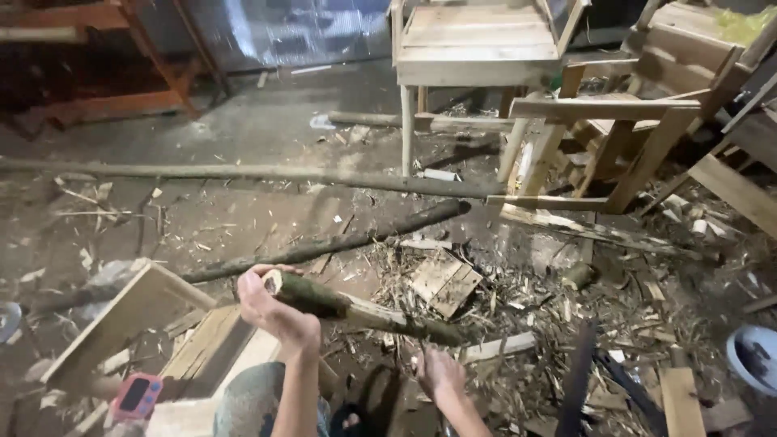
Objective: Using a manual scraping tool to remove bark from a wooden branch in a workshop setting.
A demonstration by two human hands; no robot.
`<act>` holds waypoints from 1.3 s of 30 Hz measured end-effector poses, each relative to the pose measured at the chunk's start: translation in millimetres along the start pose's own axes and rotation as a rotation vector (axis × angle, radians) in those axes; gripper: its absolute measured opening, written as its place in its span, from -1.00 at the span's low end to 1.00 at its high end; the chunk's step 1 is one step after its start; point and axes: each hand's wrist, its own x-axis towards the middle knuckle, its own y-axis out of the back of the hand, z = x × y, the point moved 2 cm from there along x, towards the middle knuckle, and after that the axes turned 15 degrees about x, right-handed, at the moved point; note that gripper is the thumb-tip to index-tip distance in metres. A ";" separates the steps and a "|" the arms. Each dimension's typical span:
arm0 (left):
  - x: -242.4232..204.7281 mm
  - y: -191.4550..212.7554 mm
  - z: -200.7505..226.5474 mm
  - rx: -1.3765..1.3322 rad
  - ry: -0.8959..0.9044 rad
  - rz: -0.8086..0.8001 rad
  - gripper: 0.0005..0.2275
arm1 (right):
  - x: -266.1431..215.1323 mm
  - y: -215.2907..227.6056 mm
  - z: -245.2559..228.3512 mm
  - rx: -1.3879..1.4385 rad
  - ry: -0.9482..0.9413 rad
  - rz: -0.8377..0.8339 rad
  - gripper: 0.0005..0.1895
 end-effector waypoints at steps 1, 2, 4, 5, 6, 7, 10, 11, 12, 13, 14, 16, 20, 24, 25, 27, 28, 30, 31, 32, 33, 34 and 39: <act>1.2 -2.1 0.6 -0.018 0.003 -0.020 -0.80 | 4.7 -1.5 -2.4 -0.056 0.006 -0.026 -0.74; -1.7 -0.8 -1.0 -0.020 0.022 -0.040 -0.80 | -0.4 -5.6 0.6 -0.115 -0.005 -0.068 -0.57; -0.6 -3.1 -5.3 -0.032 0.033 -0.052 -0.81 | -34.0 30.0 -49.3 0.045 -0.016 -0.106 -0.77; 0.8 -3.9 -6.3 -0.053 0.031 -0.063 -0.82 | -49.0 47.5 -76.3 0.208 -0.016 -0.132 -0.85; 0.6 0.2 -8.9 -0.041 0.038 -0.062 -0.82 | -38.9 31.3 -52.9 0.208 -0.024 -0.143 -0.85; 0.0 4.7 -9.9 0.013 0.037 -0.040 -0.80 | -30.4 18.1 -27.0 0.410 -0.160 0.001 -0.72; 3.4 -0.7 -8.6 0.040 -0.008 -0.059 -0.78 | 13.8 -6.6 54.4 0.252 -0.187 0.048 -0.70; 3.0 1.1 -9.4 0.049 -0.025 -0.091 -0.77 | 25.3 -19.6 83.7 -0.118 -0.110 -0.079 -0.78; -0.7 -4.0 -17.1 0.051 -0.017 -0.091 -0.77 | 40.6 -32.0 96.6 -0.122 -0.117 -0.082 -0.78; -4.3 -10.8 -25.0 -0.091 -0.047 -0.167 -0.73 | 56.1 -43.6 113.6 0.294 -0.307 0.041 -0.72; -8.9 -15.1 -31.6 -0.220 -0.069 -0.235 -0.57 | 64.0 -58.3 131.3 0.706 -0.499 0.161 -0.64; -42.8 -16.8 -71.8 0.085 0.124 -0.308 -0.42 | 28.3 -16.8 96.1 0.525 -0.381 0.041 -0.72; -86.9 -18.1 -189.5 0.189 0.236 -0.474 -0.75 | -27.7 76.3 18.1 0.641 -0.274 0.007 -0.75; -75.1 -19.4 -151.8 0.364 0.271 -0.383 -0.72 | -68.5 131.3 -2.7 0.735 -0.361 -0.026 -0.80; -72.2 -22.4 -130.1 0.266 0.312 -0.410 -0.75 | -77.9 142.2 -2.7 0.748 -0.397 0.016 -0.81; -63.0 -26.7 -96.6 0.170 0.348 -0.442 -0.78 | -90.9 152.9 4.1 0.770 -0.433 0.061 -0.81; -59.6 -29.7 -84.5 0.104 0.286 -0.464 -0.75 | -93.9 156.0 13.1 0.798 -0.394 0.095 -0.80; -53.5 -37.9 -62.4 0.037 0.224 -0.487 -0.72 | -101.7 162.4 23.3 0.826 -0.354 0.131 -0.77; -50.2 -42.7 -52.6 0.020 0.250 -0.459 -0.56 | -106.2 166.3 23.4 0.819 -0.311 0.142 -0.77; -45.6 -48.8 -42.7 0.001 0.274 -0.434 -0.41 | -109.5 170.2 22.7 0.815 -0.267 0.155 -0.75; -40.8 -50.9 -40.0 -0.002 0.271 -0.437 -0.41 | -114.6 172.4 17.7 0.817 -0.264 0.159 -0.75; -36.4 -53.8 -37.8 -0.048 0.309 -0.461 -0.49 | -119.6 174.7 12.9 0.816 -0.265 0.162 -0.77; -39.9 -65.1 -12.8 -0.264 0.491 -0.607 -0.44 | -127.5 166.9 6.3 0.832 -0.216 0.156 -0.74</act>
